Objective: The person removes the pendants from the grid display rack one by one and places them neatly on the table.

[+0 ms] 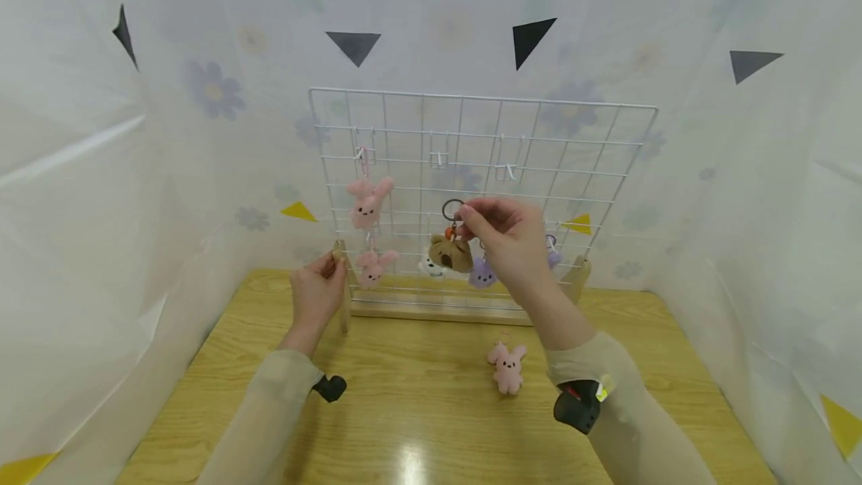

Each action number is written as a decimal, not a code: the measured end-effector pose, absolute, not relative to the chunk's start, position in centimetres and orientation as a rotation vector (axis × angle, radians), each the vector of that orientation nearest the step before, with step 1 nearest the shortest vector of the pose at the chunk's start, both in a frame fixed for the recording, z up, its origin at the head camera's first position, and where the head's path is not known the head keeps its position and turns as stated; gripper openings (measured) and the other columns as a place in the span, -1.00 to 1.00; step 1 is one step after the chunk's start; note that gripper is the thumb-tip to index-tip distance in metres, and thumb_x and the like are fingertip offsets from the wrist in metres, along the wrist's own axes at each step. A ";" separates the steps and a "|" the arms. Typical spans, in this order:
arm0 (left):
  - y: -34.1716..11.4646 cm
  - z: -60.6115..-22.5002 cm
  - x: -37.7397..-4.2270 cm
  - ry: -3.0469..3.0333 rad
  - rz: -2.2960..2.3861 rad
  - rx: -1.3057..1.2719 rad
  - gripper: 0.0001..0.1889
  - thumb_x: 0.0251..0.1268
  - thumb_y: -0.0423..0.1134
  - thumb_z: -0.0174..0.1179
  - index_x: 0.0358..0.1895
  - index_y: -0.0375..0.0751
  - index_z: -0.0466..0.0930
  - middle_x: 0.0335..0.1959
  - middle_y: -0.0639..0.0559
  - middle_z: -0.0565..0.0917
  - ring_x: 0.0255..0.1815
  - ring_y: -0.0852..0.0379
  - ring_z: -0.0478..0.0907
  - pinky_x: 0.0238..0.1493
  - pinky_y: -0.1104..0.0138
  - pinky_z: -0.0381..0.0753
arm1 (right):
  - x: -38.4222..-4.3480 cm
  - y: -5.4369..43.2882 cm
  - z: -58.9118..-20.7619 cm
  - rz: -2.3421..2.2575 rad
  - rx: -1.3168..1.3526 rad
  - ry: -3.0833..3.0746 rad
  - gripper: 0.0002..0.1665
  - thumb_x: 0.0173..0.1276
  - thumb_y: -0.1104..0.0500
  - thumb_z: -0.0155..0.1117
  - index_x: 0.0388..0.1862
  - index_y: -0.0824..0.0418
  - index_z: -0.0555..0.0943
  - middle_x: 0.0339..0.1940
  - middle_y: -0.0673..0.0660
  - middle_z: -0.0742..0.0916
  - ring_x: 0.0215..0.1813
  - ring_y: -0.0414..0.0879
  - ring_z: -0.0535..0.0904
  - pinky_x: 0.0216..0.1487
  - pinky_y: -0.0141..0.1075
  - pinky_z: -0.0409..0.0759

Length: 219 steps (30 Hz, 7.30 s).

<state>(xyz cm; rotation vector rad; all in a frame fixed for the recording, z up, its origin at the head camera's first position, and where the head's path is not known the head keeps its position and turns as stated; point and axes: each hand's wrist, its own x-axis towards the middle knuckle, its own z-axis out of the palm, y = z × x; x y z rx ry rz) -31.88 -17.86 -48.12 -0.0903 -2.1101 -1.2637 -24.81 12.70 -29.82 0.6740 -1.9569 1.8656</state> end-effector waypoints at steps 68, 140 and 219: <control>-17.6 -47.9 -31.9 -2.115 -1.285 -0.044 -0.72 0.44 -0.41 0.34 0.08 -0.56 0.71 -0.10 -0.44 0.75 -0.13 -0.24 0.81 -0.17 0.30 0.77 | -21.3 19.2 -51.8 1.900 0.675 -2.394 -0.90 0.54 0.37 0.31 -0.12 0.41 0.73 -0.27 0.31 0.80 -0.28 0.22 0.78 -0.26 -0.10 0.82; -17.9 -48.3 -32.0 -2.104 -1.248 -0.080 -0.76 0.43 -0.43 0.34 0.04 -0.54 0.75 -0.14 -0.41 0.77 -0.16 -0.23 0.81 -0.19 0.30 0.76 | -24.2 18.3 -40.2 1.739 0.881 -2.392 -0.85 0.56 0.31 0.33 -0.01 0.35 0.75 -0.19 0.14 0.82 -0.23 -0.03 0.79 -0.16 -0.20 0.80; -16.9 -48.6 -32.1 -2.090 -1.224 -0.114 -0.74 0.46 -0.41 0.33 0.08 -0.53 0.73 -0.14 -0.39 0.78 -0.20 -0.20 0.82 -0.22 0.18 0.80 | -33.2 0.4 -28.1 1.695 0.622 -2.148 -0.78 0.53 0.27 0.36 0.04 0.35 0.77 -0.13 0.14 0.83 -0.15 -0.10 0.73 -0.17 -0.32 0.75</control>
